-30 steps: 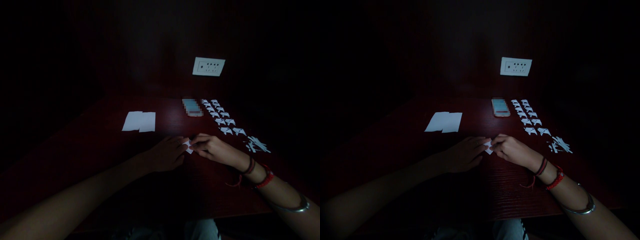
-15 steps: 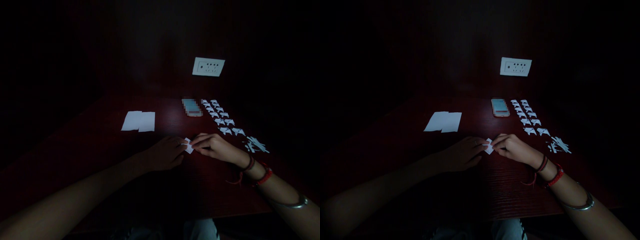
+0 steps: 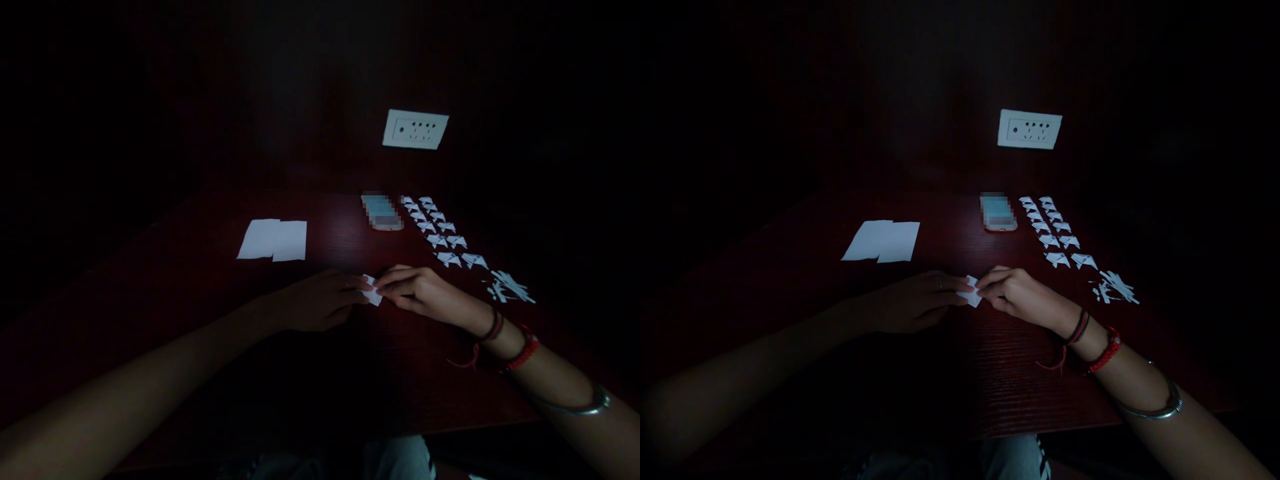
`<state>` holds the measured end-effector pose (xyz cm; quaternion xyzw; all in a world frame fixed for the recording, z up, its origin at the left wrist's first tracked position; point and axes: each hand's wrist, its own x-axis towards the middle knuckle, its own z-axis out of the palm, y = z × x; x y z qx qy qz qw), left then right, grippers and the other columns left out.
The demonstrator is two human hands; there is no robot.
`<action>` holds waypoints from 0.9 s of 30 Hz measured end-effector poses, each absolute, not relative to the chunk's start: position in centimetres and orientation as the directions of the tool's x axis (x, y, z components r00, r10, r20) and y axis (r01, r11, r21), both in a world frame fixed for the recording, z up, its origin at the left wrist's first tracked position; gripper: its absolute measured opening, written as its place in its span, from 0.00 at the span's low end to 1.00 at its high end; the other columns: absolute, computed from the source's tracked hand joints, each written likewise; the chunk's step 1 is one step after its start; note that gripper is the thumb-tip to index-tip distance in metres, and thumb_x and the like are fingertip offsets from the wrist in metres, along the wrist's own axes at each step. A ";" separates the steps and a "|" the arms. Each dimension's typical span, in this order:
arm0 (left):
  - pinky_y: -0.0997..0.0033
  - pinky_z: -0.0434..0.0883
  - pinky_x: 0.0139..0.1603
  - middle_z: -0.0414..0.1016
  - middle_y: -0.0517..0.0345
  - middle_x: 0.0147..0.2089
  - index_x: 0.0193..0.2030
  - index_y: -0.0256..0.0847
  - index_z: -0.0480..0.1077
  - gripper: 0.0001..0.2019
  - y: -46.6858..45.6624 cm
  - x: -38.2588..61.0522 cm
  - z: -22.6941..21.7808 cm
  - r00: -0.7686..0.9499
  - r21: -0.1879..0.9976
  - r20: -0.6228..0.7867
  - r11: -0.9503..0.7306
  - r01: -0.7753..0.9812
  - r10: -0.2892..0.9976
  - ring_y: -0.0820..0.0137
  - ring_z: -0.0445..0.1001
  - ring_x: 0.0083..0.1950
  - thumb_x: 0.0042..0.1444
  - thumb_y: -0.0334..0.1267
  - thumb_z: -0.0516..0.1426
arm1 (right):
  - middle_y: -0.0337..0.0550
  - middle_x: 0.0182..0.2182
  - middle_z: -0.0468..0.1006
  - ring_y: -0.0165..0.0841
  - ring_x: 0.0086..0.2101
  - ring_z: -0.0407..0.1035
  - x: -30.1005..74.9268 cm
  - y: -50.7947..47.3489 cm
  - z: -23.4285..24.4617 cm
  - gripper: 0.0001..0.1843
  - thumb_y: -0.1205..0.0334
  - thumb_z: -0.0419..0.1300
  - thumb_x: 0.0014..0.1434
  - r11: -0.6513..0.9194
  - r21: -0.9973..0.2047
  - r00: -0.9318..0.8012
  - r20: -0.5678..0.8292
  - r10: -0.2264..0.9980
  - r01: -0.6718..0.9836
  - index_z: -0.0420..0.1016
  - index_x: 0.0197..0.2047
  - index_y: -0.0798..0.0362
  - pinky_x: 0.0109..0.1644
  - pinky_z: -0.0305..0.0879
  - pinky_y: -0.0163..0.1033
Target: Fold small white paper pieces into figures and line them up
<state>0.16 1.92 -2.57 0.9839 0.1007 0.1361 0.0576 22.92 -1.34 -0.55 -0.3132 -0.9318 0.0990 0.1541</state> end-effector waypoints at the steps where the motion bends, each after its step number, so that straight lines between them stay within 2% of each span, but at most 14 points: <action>1: 0.64 0.52 0.57 0.56 0.56 0.57 0.54 0.42 0.55 0.21 1.8 0.3 -2.6 0.946 0.144 0.243 -0.973 0.181 0.212 0.69 0.54 0.57 0.53 0.28 0.47 | 0.45 0.40 0.72 0.31 0.42 0.63 22.9 -1.3 -0.6 0.12 0.71 0.51 0.53 0.787 -0.282 -0.759 0.227 0.610 0.549 0.72 0.39 0.56 0.47 0.61 0.38; 5: 0.64 0.53 0.56 0.57 0.58 0.56 0.57 0.44 0.50 0.24 1.6 0.5 -2.4 0.955 0.145 0.220 -0.975 0.168 0.197 0.70 0.57 0.55 0.53 0.28 0.47 | 0.45 0.39 0.72 0.31 0.41 0.64 23.0 -1.3 -0.6 0.12 0.72 0.51 0.53 0.795 -0.295 -0.763 0.243 0.600 0.531 0.72 0.38 0.56 0.46 0.62 0.39; 13: 0.69 0.54 0.56 0.58 0.59 0.55 0.55 0.46 0.54 0.21 1.6 0.2 -1.9 0.958 0.178 0.232 -0.975 0.131 0.171 0.72 0.56 0.55 0.54 0.28 0.45 | 0.45 0.38 0.73 0.31 0.42 0.65 23.1 -1.4 -0.5 0.11 0.72 0.51 0.53 0.799 -0.305 -0.764 0.256 0.593 0.518 0.73 0.37 0.56 0.46 0.62 0.40; 20: 0.60 0.46 0.58 0.60 0.62 0.54 0.55 0.49 0.55 0.23 1.4 0.2 -1.9 0.950 0.135 0.250 -0.978 0.160 0.190 0.69 0.50 0.59 0.52 0.26 0.46 | 0.44 0.36 0.74 0.31 0.41 0.65 22.9 -1.4 -0.6 0.12 0.72 0.51 0.52 0.786 -0.330 -0.733 0.298 0.612 0.522 0.72 0.38 0.55 0.46 0.63 0.39; 27: 0.64 0.50 0.57 0.59 0.59 0.54 0.55 0.47 0.54 0.22 1.4 0.4 -1.9 0.953 0.158 0.235 -0.975 0.159 0.193 0.70 0.54 0.57 0.52 0.27 0.46 | 0.44 0.37 0.74 0.31 0.41 0.65 22.9 -1.5 -0.6 0.13 0.73 0.52 0.51 0.803 -0.305 -0.755 0.286 0.590 0.512 0.72 0.39 0.55 0.45 0.63 0.39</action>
